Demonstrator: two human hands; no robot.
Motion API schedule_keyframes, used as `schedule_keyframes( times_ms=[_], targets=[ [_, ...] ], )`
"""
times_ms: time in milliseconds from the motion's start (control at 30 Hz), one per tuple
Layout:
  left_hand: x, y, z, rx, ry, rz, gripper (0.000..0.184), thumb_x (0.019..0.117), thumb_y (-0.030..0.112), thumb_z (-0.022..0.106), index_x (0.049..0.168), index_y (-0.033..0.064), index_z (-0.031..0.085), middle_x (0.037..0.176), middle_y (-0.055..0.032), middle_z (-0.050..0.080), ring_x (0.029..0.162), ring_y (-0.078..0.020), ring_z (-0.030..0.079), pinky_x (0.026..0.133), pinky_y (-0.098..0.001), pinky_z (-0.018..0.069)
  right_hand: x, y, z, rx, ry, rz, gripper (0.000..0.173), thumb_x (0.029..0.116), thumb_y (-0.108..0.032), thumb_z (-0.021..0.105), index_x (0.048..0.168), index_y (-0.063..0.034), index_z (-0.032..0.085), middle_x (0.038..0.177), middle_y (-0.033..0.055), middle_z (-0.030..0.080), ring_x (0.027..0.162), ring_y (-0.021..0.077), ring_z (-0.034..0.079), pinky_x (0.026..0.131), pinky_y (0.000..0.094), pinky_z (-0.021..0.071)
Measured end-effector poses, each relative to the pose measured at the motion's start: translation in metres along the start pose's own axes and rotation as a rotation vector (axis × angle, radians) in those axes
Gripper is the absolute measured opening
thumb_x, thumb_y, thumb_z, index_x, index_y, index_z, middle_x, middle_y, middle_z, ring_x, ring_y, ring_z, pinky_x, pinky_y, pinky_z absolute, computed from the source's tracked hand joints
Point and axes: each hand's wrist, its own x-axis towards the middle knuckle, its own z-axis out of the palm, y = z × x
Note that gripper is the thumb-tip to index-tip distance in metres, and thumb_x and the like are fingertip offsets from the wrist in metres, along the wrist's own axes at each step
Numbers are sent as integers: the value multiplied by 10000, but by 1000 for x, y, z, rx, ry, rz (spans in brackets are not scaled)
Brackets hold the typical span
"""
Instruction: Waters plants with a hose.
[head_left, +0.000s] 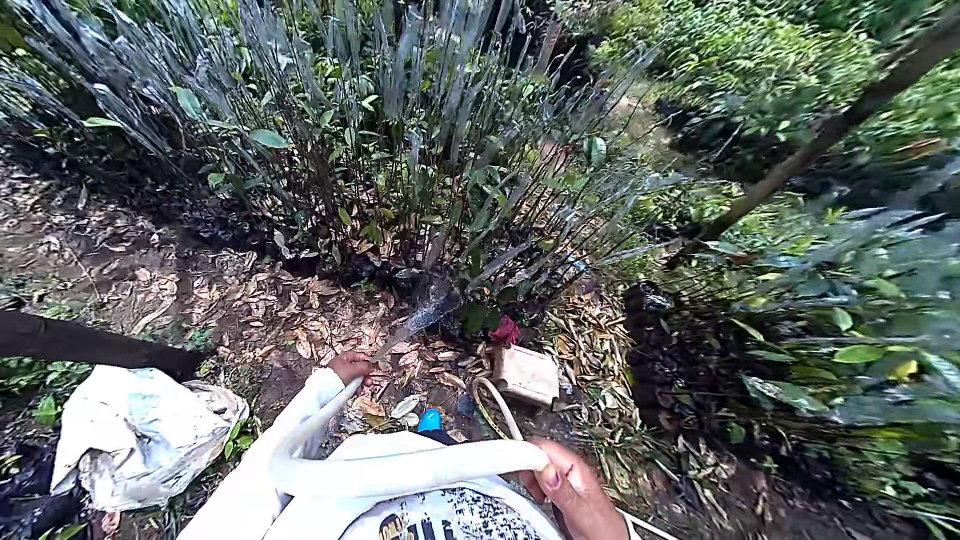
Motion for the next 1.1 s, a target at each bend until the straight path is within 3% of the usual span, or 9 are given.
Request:
schedule_keyframes(
  times_ms=[100,233,267,367,467,633,833,1100],
  targets=[
    [10,0,-11,-66,81,50,243,1040,98,560,1236,-46,537,704,-28,634,486,-50,533,465,-196,453,12,11,-5,-22,-6,-28,362,910,-642,619,890,-285,679,743,-201,633,668,-112,567,619,101,472],
    [12,21,-30,2,19,56,437,1062,141,546,1455,5,411,786,-56,651,499,-61,534,458,-208,442,18,12,1,-45,39,-3,382,902,-646,628,870,-267,660,714,-202,610,646,-115,551,599,101,464],
    [16,25,-36,51,-15,69,440,1062,141,548,1456,-2,416,791,-52,657,508,-58,540,468,-207,446,20,11,4,-43,48,-2,384,900,-645,631,873,-263,665,719,-200,619,654,-113,560,608,104,472],
    [31,38,-49,155,-21,76,330,1054,124,558,1343,-28,511,767,-42,649,521,-53,550,487,-204,454,29,8,17,-70,97,1,410,890,-651,641,860,-242,667,723,-192,621,660,-113,559,617,109,475],
    [54,44,-63,166,-32,99,297,1042,119,565,1298,-25,523,756,-41,642,529,-67,560,493,-215,468,40,10,37,-140,160,-21,460,901,-668,611,853,-214,669,745,-184,625,684,-119,565,630,106,482],
    [73,54,-83,222,-145,53,291,1050,120,558,1300,-20,508,760,-33,625,520,-61,547,486,-207,461,51,13,84,-85,229,8,404,920,-625,622,856,-228,662,717,-187,610,655,-121,550,599,100,465],
    [95,39,-106,279,-336,-8,220,1048,88,547,1231,-28,513,701,-17,619,491,-49,542,472,-192,457,66,20,138,-46,326,10,354,948,-579,620,870,-238,668,727,-190,611,663,-118,552,603,98,467],
    [116,40,-149,318,-307,-6,253,1040,95,549,1248,-42,506,718,-28,620,507,-62,551,481,-209,466,83,29,195,-74,453,38,425,910,-625,638,837,-207,658,716,-181,604,657,-117,548,600,100,464]
  ],
)
